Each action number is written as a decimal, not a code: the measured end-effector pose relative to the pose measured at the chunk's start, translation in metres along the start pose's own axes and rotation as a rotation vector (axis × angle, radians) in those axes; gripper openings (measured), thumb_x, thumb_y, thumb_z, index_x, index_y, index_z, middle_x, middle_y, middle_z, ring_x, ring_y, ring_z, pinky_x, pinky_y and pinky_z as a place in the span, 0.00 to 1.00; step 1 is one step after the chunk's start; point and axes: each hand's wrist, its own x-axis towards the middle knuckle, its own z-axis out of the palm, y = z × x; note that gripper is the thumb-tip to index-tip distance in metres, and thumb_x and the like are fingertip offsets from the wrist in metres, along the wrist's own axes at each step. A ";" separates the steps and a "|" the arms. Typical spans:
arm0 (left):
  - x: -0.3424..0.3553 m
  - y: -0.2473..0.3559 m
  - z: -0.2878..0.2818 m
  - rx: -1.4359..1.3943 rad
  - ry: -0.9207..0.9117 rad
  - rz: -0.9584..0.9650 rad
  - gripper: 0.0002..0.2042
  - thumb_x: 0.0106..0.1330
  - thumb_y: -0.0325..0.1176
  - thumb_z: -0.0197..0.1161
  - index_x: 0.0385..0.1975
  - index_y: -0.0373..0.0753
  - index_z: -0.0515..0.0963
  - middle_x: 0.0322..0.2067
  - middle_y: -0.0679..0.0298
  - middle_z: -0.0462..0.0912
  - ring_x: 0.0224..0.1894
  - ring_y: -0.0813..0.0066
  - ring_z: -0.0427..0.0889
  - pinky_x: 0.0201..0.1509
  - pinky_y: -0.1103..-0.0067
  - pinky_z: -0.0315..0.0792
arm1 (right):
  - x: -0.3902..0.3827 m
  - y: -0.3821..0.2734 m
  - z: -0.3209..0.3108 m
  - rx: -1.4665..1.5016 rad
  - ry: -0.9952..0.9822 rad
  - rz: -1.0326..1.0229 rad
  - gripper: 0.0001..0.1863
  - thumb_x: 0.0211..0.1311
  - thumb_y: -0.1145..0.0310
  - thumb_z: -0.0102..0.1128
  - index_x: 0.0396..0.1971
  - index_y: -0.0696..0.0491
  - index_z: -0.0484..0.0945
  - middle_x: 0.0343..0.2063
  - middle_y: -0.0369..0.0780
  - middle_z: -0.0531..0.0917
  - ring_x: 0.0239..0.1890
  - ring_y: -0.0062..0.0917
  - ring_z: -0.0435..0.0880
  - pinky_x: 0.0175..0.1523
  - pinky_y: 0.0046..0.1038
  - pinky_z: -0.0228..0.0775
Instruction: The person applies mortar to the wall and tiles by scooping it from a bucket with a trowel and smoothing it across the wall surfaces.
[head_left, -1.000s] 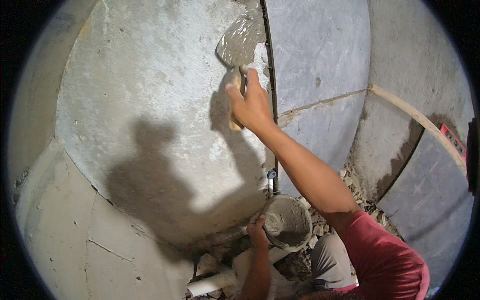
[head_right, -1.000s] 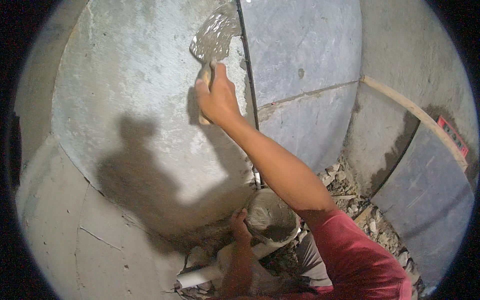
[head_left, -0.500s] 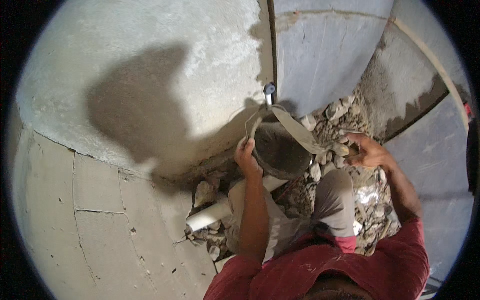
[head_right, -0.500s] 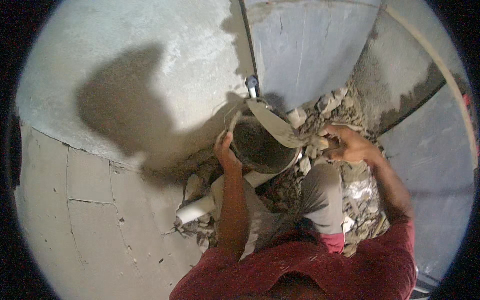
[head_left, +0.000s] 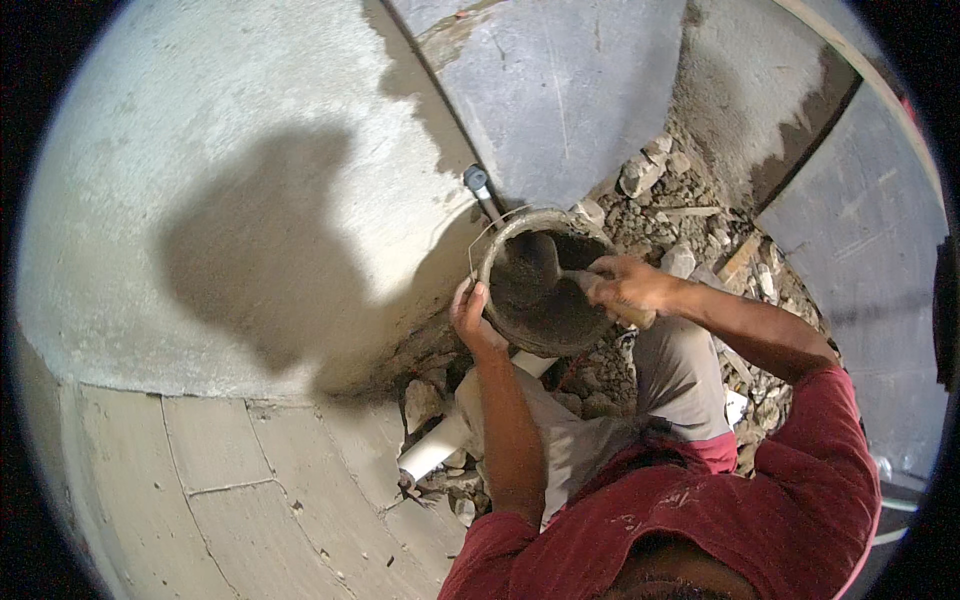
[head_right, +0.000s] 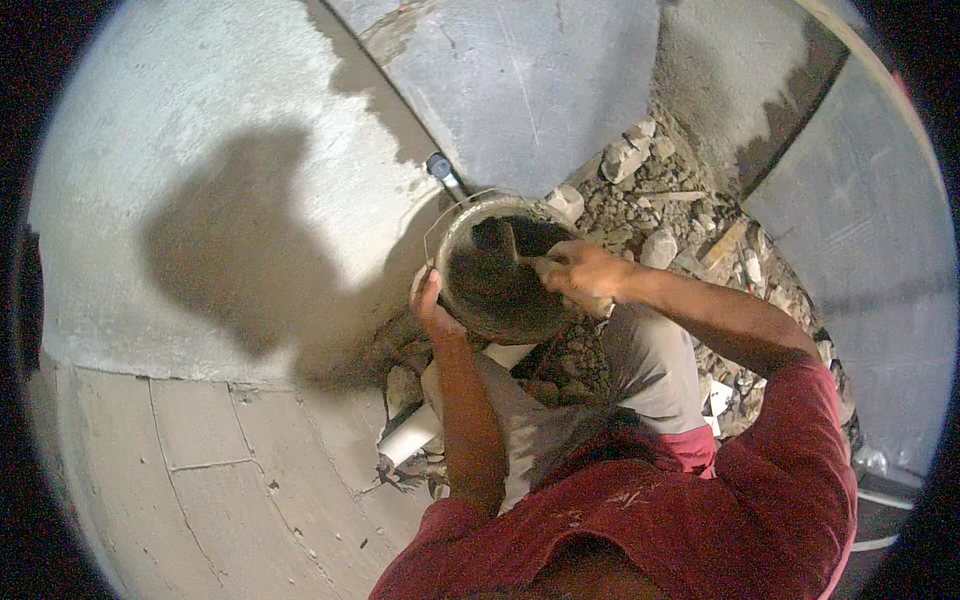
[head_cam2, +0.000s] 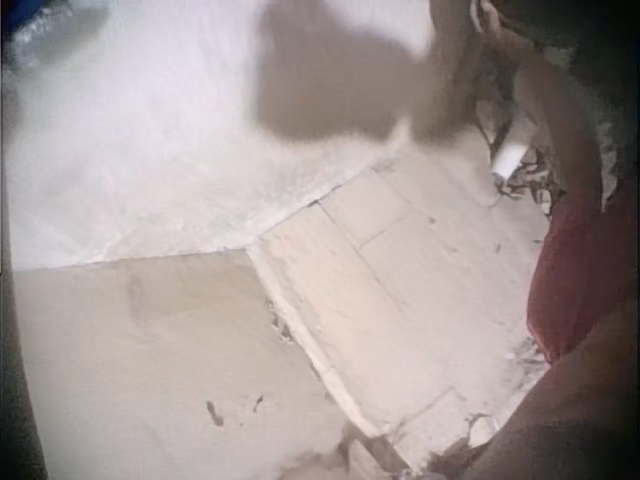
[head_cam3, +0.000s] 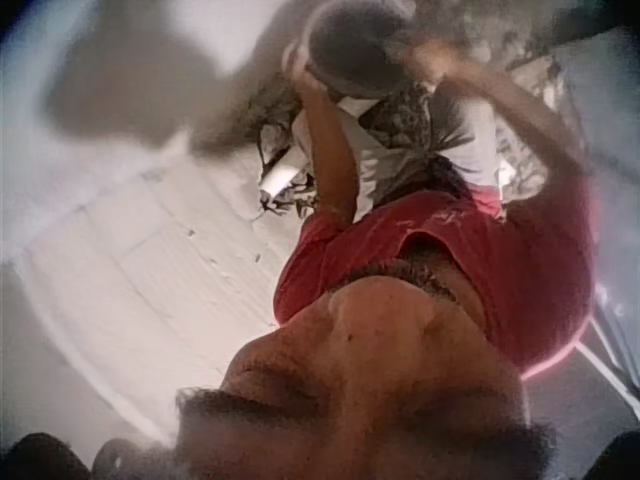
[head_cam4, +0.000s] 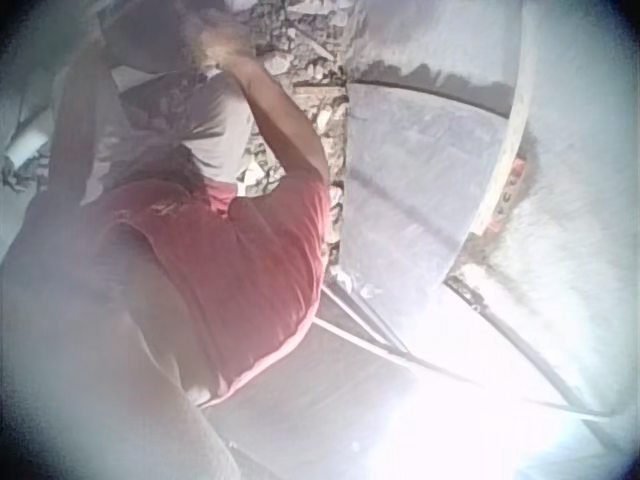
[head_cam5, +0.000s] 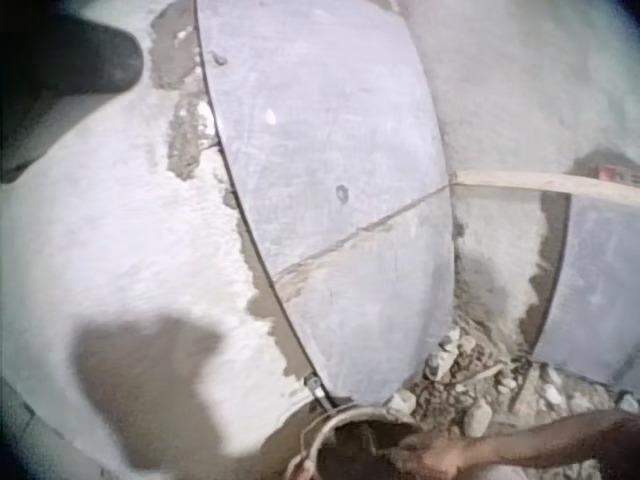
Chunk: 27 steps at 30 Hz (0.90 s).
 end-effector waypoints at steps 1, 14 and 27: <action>0.000 -0.003 0.004 0.020 0.012 -0.006 0.18 0.55 0.32 0.62 0.42 0.25 0.76 0.36 0.56 0.79 0.38 0.66 0.78 0.45 0.72 0.71 | 0.000 0.005 -0.003 0.012 0.014 0.008 0.26 0.59 0.60 0.63 0.52 0.58 0.69 0.38 0.44 0.80 0.32 0.27 0.81 0.33 0.29 0.75; 0.007 -0.152 0.087 0.283 -0.269 -0.120 0.15 0.57 0.29 0.63 0.41 0.26 0.78 0.38 0.59 0.81 0.41 0.69 0.79 0.52 0.77 0.69 | -0.076 0.105 -0.142 -0.587 0.027 0.105 0.36 0.57 0.50 0.60 0.60 0.57 0.64 0.54 0.52 0.73 0.56 0.45 0.73 0.61 0.42 0.65; -0.016 -0.266 0.108 0.598 -0.598 -0.314 0.25 0.63 0.36 0.65 0.56 0.26 0.69 0.49 0.54 0.77 0.51 0.70 0.75 0.54 0.75 0.68 | -0.126 0.295 -0.057 0.757 0.641 0.128 0.27 0.70 0.67 0.41 0.66 0.58 0.55 0.49 0.47 0.77 0.44 0.29 0.79 0.47 0.28 0.73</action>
